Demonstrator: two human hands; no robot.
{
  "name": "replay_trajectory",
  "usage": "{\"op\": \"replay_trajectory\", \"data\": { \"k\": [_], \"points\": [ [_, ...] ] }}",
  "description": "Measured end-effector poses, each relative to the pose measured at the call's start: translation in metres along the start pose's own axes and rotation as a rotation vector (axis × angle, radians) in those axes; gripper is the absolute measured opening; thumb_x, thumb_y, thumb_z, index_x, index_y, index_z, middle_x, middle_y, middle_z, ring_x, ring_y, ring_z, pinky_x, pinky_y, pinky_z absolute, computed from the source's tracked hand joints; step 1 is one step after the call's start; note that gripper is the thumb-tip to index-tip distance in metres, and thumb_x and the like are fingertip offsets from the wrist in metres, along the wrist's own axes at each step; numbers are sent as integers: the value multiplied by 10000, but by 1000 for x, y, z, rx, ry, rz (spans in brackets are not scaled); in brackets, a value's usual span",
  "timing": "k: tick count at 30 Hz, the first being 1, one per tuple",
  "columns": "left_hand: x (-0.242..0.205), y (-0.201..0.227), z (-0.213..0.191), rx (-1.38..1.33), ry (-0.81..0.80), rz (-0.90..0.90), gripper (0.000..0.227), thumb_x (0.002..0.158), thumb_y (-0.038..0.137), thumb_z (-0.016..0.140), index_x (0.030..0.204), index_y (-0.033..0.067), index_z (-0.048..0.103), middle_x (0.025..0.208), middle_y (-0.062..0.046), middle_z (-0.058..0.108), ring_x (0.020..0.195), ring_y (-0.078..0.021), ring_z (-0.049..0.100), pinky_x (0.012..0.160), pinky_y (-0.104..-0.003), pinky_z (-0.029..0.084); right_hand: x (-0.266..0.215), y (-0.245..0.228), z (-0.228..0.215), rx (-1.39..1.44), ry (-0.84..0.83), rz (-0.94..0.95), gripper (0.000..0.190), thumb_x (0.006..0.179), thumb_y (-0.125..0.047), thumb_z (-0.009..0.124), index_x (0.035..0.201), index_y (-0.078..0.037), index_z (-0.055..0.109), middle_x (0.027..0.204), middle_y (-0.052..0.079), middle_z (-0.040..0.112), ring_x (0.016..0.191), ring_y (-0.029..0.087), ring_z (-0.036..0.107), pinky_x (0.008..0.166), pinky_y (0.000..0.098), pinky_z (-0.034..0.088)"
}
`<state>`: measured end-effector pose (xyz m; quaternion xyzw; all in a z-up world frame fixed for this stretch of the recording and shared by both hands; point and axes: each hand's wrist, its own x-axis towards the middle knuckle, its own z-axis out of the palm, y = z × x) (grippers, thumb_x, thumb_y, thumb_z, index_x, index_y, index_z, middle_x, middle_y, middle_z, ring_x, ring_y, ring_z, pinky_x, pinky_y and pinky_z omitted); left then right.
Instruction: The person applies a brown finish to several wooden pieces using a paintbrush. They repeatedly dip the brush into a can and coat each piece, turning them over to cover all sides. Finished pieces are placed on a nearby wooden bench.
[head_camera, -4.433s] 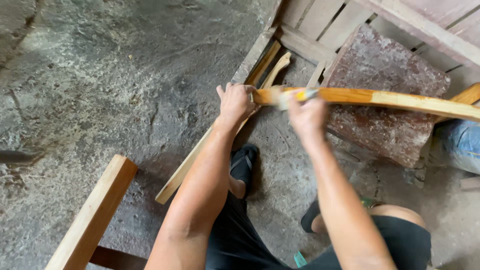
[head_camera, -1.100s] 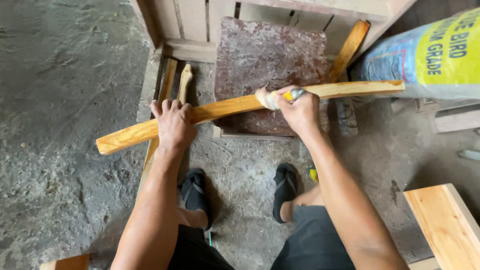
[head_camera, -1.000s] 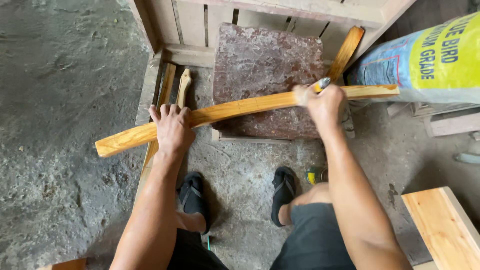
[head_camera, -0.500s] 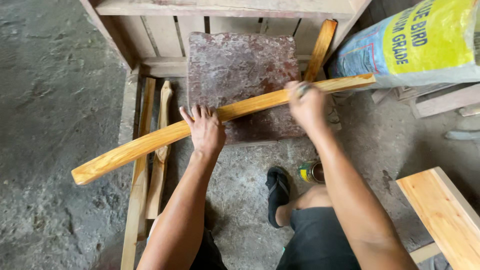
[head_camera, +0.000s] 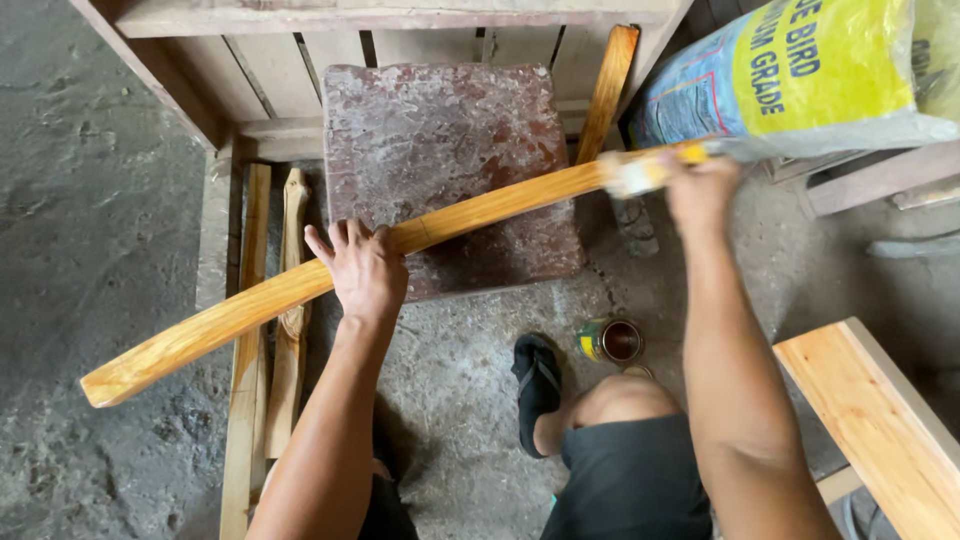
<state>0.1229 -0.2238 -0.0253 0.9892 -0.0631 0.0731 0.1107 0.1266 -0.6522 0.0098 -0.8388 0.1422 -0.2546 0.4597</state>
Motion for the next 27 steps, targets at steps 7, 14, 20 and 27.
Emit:
{"op": "replay_trajectory", "data": {
  "k": [7,14,20,27],
  "points": [
    [1,1,0,-5,0,10,240,804,170,677,1026,140,763,1154,-175,612,1260,-387,475,1209,-681,94,25,36,-33,-119,-163,-114,92,905,-82,790,980,-33,769,922,76,764,826,150,715,786,359,565],
    [-3,1,-3,-2,-7,16,241,764,196,719,994,134,755,1123,-166,613,1242,-385,477,1199,-673,112,42,37,-45,-317,-176,-375,35,912,-38,793,935,-12,787,791,158,727,732,278,700,717,410,542],
    [-5,-1,-2,-5,82,64,252,796,175,718,1043,135,752,1124,-137,617,1238,-361,499,1223,-661,152,75,73,-81,-549,36,-359,76,937,-50,821,911,4,774,814,177,736,703,271,716,673,394,540],
    [-6,-5,0,-25,138,84,246,773,149,704,1011,156,769,1078,-153,617,1197,-372,511,1191,-657,160,82,98,-101,-394,57,-183,74,901,-17,812,943,-1,754,905,140,765,798,232,738,710,350,562]
  ]
}}
